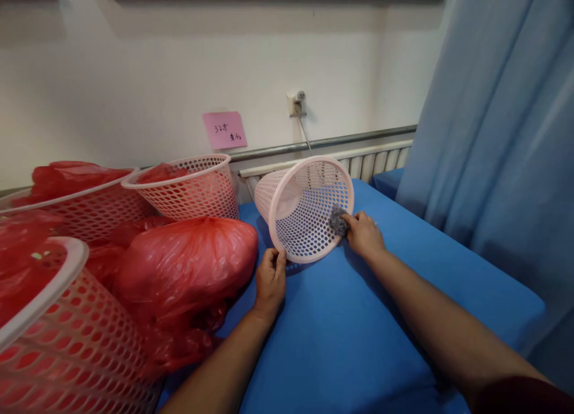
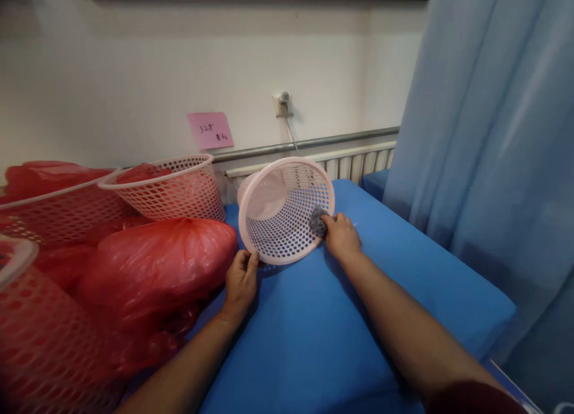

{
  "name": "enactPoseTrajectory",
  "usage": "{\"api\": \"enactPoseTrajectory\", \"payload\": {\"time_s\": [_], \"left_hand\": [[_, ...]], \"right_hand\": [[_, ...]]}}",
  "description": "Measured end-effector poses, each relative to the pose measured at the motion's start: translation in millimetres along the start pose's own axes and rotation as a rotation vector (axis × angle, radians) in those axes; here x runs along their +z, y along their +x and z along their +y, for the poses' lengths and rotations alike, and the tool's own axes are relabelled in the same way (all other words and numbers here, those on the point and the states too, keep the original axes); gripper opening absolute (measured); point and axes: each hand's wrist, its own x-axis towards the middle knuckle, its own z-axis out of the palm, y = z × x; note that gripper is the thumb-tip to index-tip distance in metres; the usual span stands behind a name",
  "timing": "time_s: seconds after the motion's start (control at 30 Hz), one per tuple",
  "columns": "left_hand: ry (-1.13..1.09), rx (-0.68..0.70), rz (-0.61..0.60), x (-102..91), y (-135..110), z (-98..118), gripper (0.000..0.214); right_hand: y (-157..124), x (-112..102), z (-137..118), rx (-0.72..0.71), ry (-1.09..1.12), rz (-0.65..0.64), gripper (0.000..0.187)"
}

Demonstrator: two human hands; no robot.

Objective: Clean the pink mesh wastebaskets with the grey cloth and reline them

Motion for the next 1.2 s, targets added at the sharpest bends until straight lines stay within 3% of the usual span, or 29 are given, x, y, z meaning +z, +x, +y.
{"api": "enactPoseTrajectory", "payload": {"time_s": [0.07, 0.23, 0.3, 0.37, 0.47, 0.57, 0.83, 0.9, 1.07, 1.2], "left_hand": [[-0.045, -0.015, -0.029, 4.2, -1.2, -6.1, 0.031], [-0.125, -0.122, -0.266, 15.3, -3.0, -26.2, 0.038], [-0.111, -0.122, -0.258, 14.2, -1.8, -26.5, 0.038], [-0.072, -0.085, -0.185, 9.3, -0.3, -21.2, 0.034], [0.013, -0.02, -0.053, 0.6, 0.9, -9.4, 0.028], [0.042, 0.005, -0.024, -1.9, 0.8, -3.4, 0.028], [-0.024, -0.072, -0.157, 7.5, 1.7, -23.4, 0.042], [-0.017, -0.081, -0.156, 5.5, 1.7, -22.7, 0.041], [0.043, -0.008, -0.057, -1.7, -2.3, -6.7, 0.033], [-0.039, -0.022, -0.119, 5.0, -6.3, -9.0, 0.031]], "right_hand": [[-7.1, 6.3, -8.3, -0.061, 0.017, -0.079, 0.051], [-30.0, 30.8, -39.3, -0.376, 0.304, -0.265, 0.055], [-28.3, 31.1, -38.6, -0.417, 0.358, -0.286, 0.056], [-19.9, 24.2, -28.5, -0.341, 0.263, -0.247, 0.054], [-4.6, 8.9, -8.0, -0.112, 0.063, -0.089, 0.05], [-2.0, 3.2, -2.8, -0.006, -0.017, -0.01, 0.05], [-33.8, 32.4, -44.3, -0.463, 0.376, -0.336, 0.055], [-26.8, 28.7, -35.8, -0.405, 0.34, -0.313, 0.054], [-2.0, 5.8, -2.1, -0.003, -0.024, -0.038, 0.05], [-11.7, 10.1, -14.7, -0.096, 0.01, -0.128, 0.051]]}}
